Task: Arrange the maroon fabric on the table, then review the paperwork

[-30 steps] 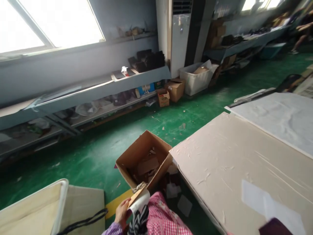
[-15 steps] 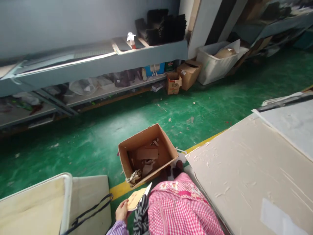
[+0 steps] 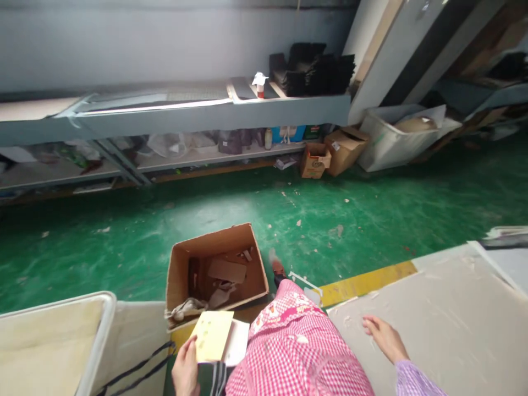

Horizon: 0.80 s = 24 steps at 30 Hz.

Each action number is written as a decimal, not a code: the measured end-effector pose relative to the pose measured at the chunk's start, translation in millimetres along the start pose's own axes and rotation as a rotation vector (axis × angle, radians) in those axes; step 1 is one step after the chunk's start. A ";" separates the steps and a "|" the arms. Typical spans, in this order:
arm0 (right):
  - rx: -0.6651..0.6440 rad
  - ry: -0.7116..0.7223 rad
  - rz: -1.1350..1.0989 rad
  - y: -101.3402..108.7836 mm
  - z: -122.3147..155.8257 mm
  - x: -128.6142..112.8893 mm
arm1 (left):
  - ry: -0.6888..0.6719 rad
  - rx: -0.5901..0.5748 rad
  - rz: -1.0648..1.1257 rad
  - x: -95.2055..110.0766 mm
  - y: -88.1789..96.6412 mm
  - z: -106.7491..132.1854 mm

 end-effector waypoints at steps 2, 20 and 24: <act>-0.047 0.116 -0.033 -12.7 -37.1 -70.4 | 0.043 -0.036 0.116 45.5 -32.3 2.1; -0.776 0.863 -0.153 -85.0 -213.0 -601.4 | 0.342 -0.821 0.519 350.5 -495.4 11.9; -0.646 0.671 -0.242 -78.5 -286.3 -603.3 | 0.461 -0.897 0.607 361.8 -556.3 8.9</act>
Point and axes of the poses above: each hand's wrist, its own z-axis away from the middle knuckle, its own y-axis out of the back of the hand, x = y × z, the point moved 8 cm from there along -z, towards the middle knuckle, and after that the axes turned 3 degrees about y, right-handed, at the moved point
